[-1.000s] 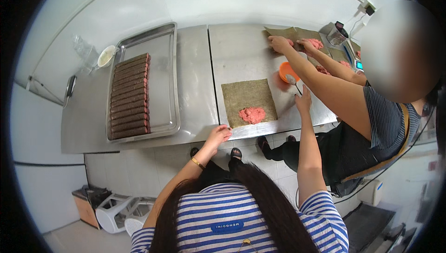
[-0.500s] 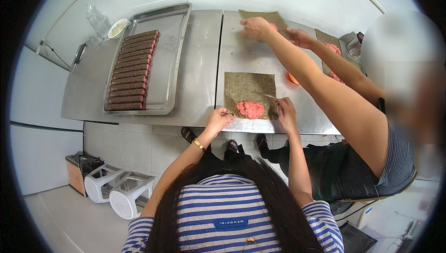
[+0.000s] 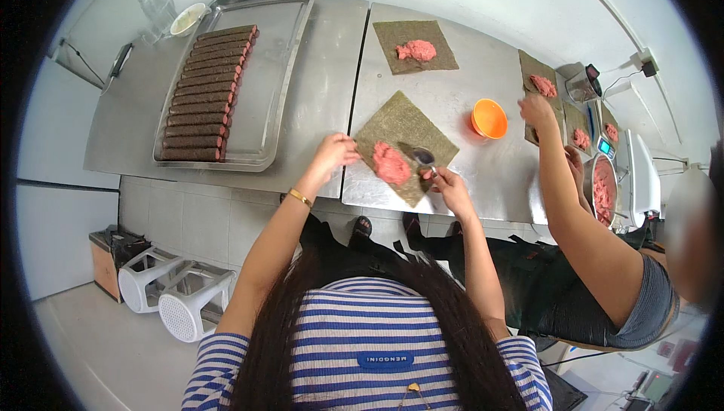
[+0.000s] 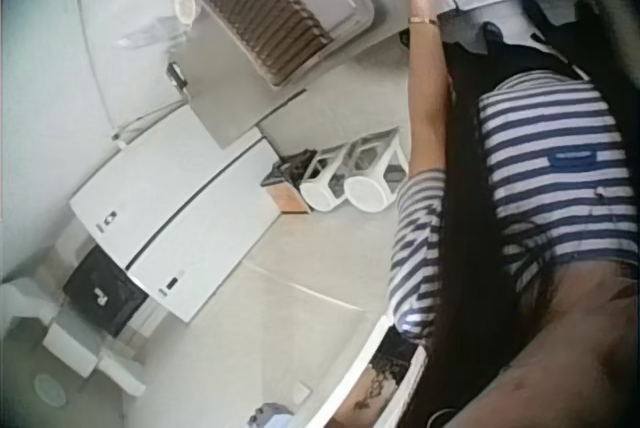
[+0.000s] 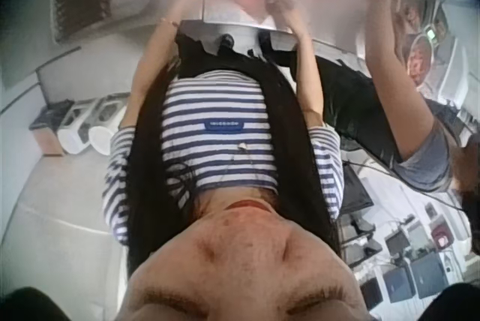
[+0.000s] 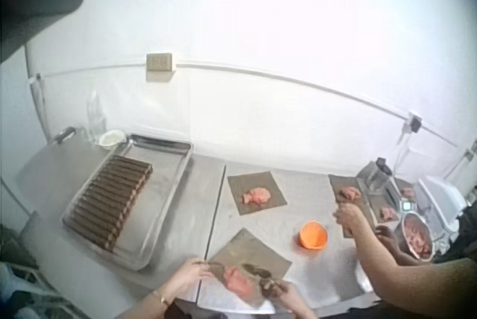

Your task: The person spreads a pink paste onto a sheet of nori using a spoon, then rolls the sheet into a cylindrical shape and places it on a metal tray. The process is repeated with additional sheets.

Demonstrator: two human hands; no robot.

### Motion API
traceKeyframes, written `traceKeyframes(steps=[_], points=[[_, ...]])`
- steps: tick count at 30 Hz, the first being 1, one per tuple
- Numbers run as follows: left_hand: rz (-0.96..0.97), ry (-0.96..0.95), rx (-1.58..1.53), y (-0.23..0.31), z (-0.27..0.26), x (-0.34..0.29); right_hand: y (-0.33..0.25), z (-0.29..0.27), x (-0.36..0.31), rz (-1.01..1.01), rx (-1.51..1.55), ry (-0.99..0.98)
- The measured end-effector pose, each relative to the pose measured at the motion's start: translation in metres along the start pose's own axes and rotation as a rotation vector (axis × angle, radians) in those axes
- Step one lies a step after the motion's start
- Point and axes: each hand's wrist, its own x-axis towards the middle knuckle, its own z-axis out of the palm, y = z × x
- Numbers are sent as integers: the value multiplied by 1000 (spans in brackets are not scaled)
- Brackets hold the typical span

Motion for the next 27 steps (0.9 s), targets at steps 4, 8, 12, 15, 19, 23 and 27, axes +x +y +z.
traceKeyframes(steps=[4,8,12,15,19,23,27], points=[[7,70,-35,24,-13,16,-1,30,-9,16,144,-156],[37,94,44,29,-17,21,-32,27,-12,-233,-351,12],[45,29,151,10,-18,18,-79,13,-7,-502,-733,105],[17,-33,215,-3,-19,18,-104,20,-8,-609,-905,59],[134,86,261,-6,-6,22,-103,32,-8,-613,-969,-11],[84,56,163,-4,4,16,-68,21,23,-306,-424,86],[-11,-7,144,5,7,16,-22,18,26,-26,-22,-20]])
